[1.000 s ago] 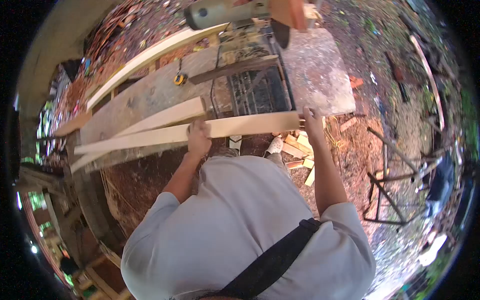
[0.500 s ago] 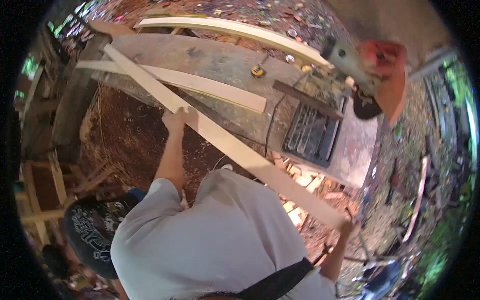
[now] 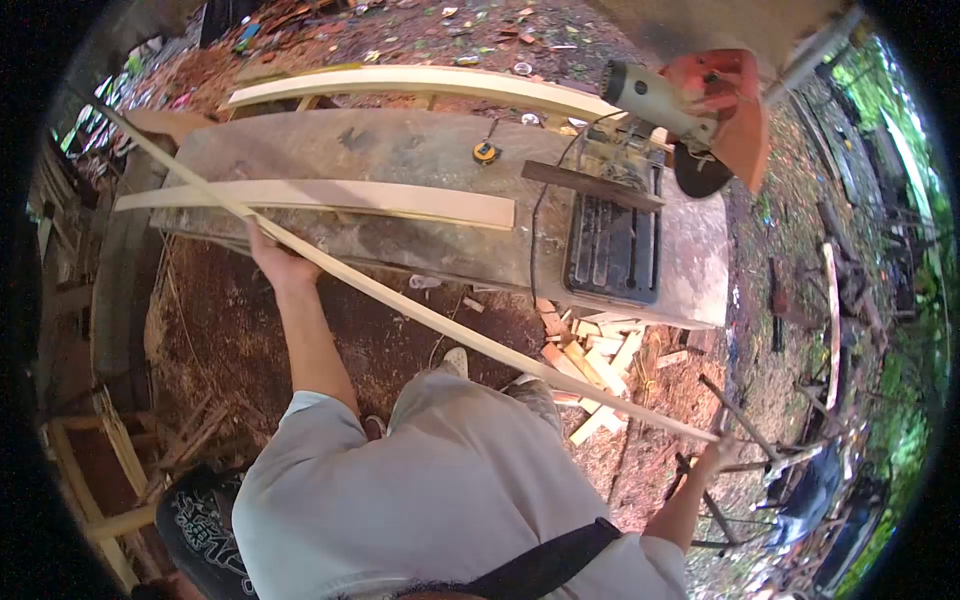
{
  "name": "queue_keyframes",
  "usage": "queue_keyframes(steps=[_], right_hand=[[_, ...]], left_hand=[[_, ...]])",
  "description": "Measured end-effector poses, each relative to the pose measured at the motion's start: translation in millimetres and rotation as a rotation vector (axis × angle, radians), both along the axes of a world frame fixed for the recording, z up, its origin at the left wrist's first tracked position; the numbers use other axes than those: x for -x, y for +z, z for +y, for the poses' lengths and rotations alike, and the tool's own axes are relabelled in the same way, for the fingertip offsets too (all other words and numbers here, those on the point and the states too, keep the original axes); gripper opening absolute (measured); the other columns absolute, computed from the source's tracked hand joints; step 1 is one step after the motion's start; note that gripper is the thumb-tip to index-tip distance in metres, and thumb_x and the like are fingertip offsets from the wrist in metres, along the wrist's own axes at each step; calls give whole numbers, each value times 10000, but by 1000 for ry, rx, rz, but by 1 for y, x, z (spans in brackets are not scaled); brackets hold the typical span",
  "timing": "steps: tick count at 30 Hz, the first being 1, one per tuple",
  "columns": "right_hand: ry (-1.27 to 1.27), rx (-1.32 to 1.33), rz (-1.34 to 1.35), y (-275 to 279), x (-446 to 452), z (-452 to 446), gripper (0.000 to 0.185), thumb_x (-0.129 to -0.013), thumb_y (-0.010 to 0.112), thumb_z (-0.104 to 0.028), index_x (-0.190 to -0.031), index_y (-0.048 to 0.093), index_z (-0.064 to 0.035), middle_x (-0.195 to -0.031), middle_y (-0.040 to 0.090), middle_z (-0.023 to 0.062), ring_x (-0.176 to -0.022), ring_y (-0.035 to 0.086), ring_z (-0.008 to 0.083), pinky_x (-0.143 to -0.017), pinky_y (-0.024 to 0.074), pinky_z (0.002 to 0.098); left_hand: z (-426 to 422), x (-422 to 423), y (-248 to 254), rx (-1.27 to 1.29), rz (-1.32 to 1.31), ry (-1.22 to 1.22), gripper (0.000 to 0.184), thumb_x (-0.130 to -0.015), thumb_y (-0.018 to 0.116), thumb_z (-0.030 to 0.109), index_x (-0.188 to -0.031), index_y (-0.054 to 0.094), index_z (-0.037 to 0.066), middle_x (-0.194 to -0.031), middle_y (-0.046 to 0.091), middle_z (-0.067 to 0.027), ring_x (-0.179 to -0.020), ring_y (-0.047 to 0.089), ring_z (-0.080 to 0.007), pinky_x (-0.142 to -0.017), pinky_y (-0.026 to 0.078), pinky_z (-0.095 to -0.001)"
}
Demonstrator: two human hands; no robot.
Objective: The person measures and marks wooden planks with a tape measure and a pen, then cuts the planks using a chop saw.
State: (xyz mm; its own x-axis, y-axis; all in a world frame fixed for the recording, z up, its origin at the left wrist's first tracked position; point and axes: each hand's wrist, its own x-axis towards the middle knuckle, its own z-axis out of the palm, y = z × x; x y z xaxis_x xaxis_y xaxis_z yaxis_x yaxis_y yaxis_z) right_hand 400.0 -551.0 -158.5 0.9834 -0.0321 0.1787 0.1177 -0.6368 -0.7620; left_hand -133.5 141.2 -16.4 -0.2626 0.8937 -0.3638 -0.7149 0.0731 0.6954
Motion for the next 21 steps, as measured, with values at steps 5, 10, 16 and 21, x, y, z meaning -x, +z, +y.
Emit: queue_keyframes(steps=[5,10,16,21], right_hand=[[460,1090,340,-178,-2,3,448,-940,571,-405,-849,681,19,-747,607,264,-751,680,340,-675,481,496],[291,631,1031,-112,6,113,372,-880,664,-466,-959,700,-104,-856,670,83,-611,632,241,-562,521,425],[187,-144,625,-29,-98,63,171,-926,622,-263,-1026,618,-123,-840,650,59,-619,604,199,-509,486,358],[159,-261,-160,107,-125,74,192,-983,553,-266,-939,606,-86,-775,603,32,-638,581,127,-530,457,278]], left_hand=[[-18,-10,79,-316,-49,-94,500,-959,577,587,-1026,574,92,-807,564,-25,-619,511,-140,-544,447,-313],[-12,-44,92,-287,299,43,559,-986,544,579,-1146,568,44,-907,568,-43,-845,553,-180,-778,471,-349],[-38,-80,75,-377,650,-7,523,-1006,581,443,-1072,659,-70,-932,664,-76,-867,601,-166,-793,491,-325],[-62,-99,40,-384,973,-116,438,-862,767,341,-939,698,-85,-804,695,-72,-719,613,-144,-644,502,-346]])
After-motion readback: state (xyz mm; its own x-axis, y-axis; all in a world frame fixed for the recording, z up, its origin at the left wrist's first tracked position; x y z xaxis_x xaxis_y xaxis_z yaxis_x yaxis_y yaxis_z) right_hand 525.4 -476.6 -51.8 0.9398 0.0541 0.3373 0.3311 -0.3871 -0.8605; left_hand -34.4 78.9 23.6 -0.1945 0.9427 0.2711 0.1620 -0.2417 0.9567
